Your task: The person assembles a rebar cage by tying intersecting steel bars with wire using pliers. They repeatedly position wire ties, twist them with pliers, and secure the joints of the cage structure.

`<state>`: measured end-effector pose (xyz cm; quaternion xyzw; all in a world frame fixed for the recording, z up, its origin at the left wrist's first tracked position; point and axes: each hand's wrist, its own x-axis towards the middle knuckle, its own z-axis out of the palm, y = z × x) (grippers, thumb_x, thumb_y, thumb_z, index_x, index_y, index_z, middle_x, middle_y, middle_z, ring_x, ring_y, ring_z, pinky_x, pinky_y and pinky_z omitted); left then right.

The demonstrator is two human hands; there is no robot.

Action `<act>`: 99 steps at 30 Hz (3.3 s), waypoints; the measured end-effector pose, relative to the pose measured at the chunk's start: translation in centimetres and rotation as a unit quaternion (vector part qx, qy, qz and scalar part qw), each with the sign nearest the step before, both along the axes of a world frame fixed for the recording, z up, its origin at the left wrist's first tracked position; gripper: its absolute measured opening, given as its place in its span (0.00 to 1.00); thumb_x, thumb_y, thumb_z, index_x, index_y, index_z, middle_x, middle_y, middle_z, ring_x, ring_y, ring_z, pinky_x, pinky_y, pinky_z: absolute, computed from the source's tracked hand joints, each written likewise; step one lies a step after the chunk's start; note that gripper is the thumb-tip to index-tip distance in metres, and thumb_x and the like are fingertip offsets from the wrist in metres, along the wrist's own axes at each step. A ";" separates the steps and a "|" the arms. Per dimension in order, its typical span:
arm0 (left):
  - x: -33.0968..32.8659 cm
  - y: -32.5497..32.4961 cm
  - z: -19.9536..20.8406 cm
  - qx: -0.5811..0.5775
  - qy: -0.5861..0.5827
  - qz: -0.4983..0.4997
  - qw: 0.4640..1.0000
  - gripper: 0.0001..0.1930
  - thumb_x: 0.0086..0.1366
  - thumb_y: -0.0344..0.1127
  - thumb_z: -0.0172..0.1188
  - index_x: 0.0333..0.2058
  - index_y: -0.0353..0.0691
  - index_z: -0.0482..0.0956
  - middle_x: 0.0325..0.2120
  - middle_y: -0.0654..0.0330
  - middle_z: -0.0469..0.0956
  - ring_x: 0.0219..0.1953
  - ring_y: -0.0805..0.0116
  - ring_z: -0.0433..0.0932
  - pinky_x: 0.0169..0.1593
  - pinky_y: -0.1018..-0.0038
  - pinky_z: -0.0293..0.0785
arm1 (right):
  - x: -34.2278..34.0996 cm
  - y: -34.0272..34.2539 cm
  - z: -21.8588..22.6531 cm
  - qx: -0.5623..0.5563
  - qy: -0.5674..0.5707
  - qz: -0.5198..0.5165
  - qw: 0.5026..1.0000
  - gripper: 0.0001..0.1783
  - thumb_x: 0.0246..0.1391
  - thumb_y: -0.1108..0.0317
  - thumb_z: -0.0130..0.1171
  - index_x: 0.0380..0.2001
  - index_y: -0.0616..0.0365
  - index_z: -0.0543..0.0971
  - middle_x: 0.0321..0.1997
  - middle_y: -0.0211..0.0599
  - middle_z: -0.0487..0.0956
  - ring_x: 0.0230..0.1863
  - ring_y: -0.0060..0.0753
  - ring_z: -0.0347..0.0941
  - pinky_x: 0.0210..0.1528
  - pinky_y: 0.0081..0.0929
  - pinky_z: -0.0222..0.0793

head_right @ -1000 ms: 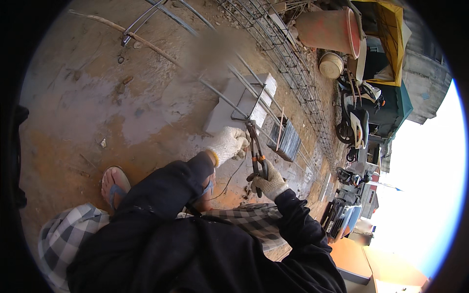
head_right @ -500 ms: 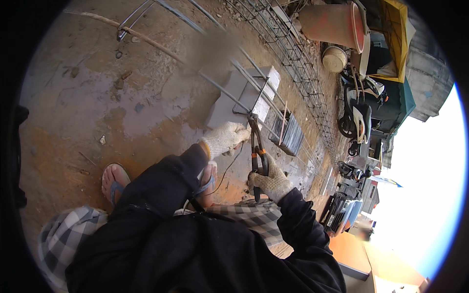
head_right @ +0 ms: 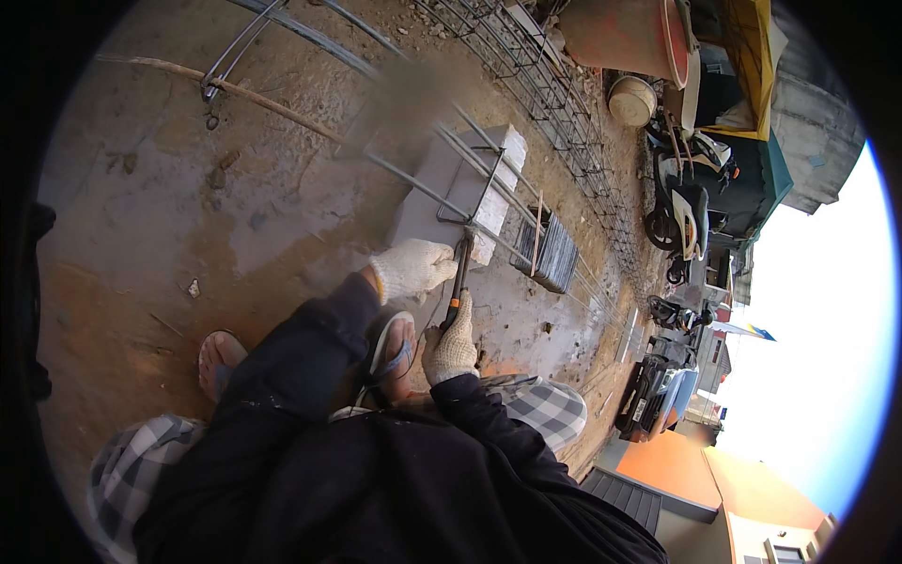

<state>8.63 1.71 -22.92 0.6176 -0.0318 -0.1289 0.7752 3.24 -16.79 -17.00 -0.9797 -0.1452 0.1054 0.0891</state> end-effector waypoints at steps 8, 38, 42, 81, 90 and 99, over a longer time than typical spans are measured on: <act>0.1 -0.1 1.1 0.267 -0.068 0.041 0.960 0.16 0.64 0.45 0.50 0.38 0.40 0.80 0.36 0.47 0.81 0.40 0.45 0.80 0.45 0.53 0.75 | 1.6 -0.1 4.2 -0.070 0.061 -0.003 0.996 0.45 0.52 0.74 0.56 0.71 0.51 0.49 0.55 0.61 0.70 0.50 0.64 0.73 0.50 0.50 0.71; -0.4 1.8 1.8 0.091 0.011 -0.023 0.996 0.19 0.63 0.47 0.49 0.35 0.38 0.81 0.33 0.46 0.81 0.39 0.45 0.80 0.44 0.55 0.75 | -0.5 2.3 1.5 -0.030 -0.030 -0.079 0.996 0.28 0.53 0.70 0.57 0.57 0.55 0.62 0.33 0.54 0.79 0.36 0.60 0.79 0.38 0.46 0.74; -0.4 1.7 1.7 0.035 0.027 -0.037 0.998 0.19 0.64 0.48 0.49 0.34 0.38 0.81 0.31 0.47 0.82 0.37 0.46 0.80 0.43 0.56 0.75 | 0.8 2.1 3.2 -0.019 0.112 -0.154 0.982 0.22 0.53 0.69 0.63 0.50 0.61 0.70 0.32 0.50 0.80 0.32 0.49 0.79 0.35 0.40 0.75; 0.3 -4.7 4.6 -0.755 0.219 -0.033 0.618 0.12 0.69 0.38 0.54 0.43 0.34 0.75 0.25 0.64 0.73 0.25 0.67 0.71 0.42 0.65 0.73 | 0.0 5.8 12.4 0.503 0.569 -0.411 0.505 0.21 0.50 0.72 0.62 0.47 0.60 0.68 0.30 0.36 0.73 0.29 0.33 0.72 0.26 0.27 0.67; 1.3 -7.2 5.2 -0.774 0.264 0.003 0.575 0.07 0.64 0.34 0.60 0.38 0.38 0.79 0.20 0.65 0.73 0.18 0.68 0.71 0.32 0.63 0.78 | -1.8 11.1 14.7 -0.329 0.063 -0.141 0.932 0.57 0.38 0.60 0.70 0.67 0.65 0.50 0.54 0.61 0.69 0.55 0.61 0.70 0.55 0.47 0.69; 0.8 -5.1 4.7 -0.735 0.264 -0.029 0.624 0.13 0.68 0.36 0.53 0.46 0.32 0.75 0.22 0.65 0.70 0.23 0.68 0.70 0.33 0.68 0.73 | -2.7 12.4 13.0 -0.218 -0.039 0.052 0.974 0.38 0.32 0.69 0.68 0.54 0.52 0.71 0.63 0.61 0.63 0.63 0.68 0.61 0.59 0.50 0.65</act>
